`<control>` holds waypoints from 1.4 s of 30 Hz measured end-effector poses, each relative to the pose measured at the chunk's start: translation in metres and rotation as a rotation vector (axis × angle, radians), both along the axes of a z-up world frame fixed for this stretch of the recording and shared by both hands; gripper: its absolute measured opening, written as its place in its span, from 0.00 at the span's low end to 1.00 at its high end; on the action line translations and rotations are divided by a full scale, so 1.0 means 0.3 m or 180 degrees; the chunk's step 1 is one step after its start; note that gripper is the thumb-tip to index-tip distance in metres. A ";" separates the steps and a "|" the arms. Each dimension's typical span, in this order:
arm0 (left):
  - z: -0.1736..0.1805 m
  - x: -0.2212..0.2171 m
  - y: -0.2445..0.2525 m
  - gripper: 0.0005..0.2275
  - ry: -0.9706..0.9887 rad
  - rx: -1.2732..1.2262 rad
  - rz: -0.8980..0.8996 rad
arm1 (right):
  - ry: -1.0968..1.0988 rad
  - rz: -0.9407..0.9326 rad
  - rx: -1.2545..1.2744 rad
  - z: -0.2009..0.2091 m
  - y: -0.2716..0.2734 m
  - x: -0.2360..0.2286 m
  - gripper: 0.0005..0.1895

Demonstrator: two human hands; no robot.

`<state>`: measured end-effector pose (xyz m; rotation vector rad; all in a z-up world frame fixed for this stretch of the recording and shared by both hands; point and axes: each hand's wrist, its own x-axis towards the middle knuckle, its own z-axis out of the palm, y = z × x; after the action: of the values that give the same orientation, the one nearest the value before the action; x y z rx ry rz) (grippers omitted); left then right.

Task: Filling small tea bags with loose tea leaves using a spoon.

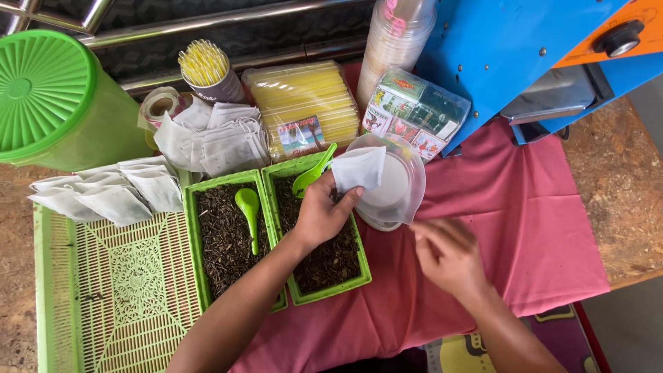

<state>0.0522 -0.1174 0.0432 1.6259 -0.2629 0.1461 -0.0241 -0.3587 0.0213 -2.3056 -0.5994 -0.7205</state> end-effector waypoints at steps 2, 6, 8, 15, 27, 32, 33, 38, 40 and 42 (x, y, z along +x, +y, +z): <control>0.013 0.007 -0.005 0.07 -0.0038 0.0039 -0.0025 | 0.0130 -0.0013 0.0258 0.066 0.009 0.047 0.11; 0.065 0.012 -0.019 0.07 -0.0163 0.0115 0.0019 | 0.0706 0.0307 0.0909 0.190 0.076 0.164 0.25; 0.059 0.025 -0.022 0.07 -0.0187 0.0093 0.0050 | 0.0868 0.0545 0.1046 0.200 0.092 0.250 0.26; 0.044 0.039 -0.017 0.05 -0.0223 -0.0040 0.0068 | 0.1036 0.0921 0.1269 0.231 0.123 0.381 0.04; -0.065 0.085 -0.012 0.09 -0.0294 0.0154 0.0134 | 0.1388 0.0955 0.1071 0.190 0.092 0.439 0.02; -0.119 0.116 -0.044 0.08 -0.0229 0.0003 0.0042 | 0.1593 0.0935 0.1069 0.180 0.065 0.446 0.05; -0.129 0.128 -0.049 0.07 -0.0169 -0.0104 -0.0028 | 0.1642 0.0993 0.1115 0.176 0.063 0.455 0.07; -0.128 0.125 -0.063 0.11 -0.0318 0.0088 0.0188 | 0.1877 0.0905 0.1371 0.141 0.057 0.456 0.05; -0.136 0.137 -0.062 0.13 -0.0368 0.0207 0.0297 | 0.1918 0.0889 0.1399 0.132 0.055 0.465 0.04; -0.139 0.143 -0.058 0.09 -0.0401 0.0510 0.0493 | 0.1894 0.0848 0.1374 0.112 0.055 0.471 0.03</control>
<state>0.0952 -0.1348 0.0014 1.7993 -0.2497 0.3541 0.1173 -0.3423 0.0550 -1.8531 -0.4066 -0.0127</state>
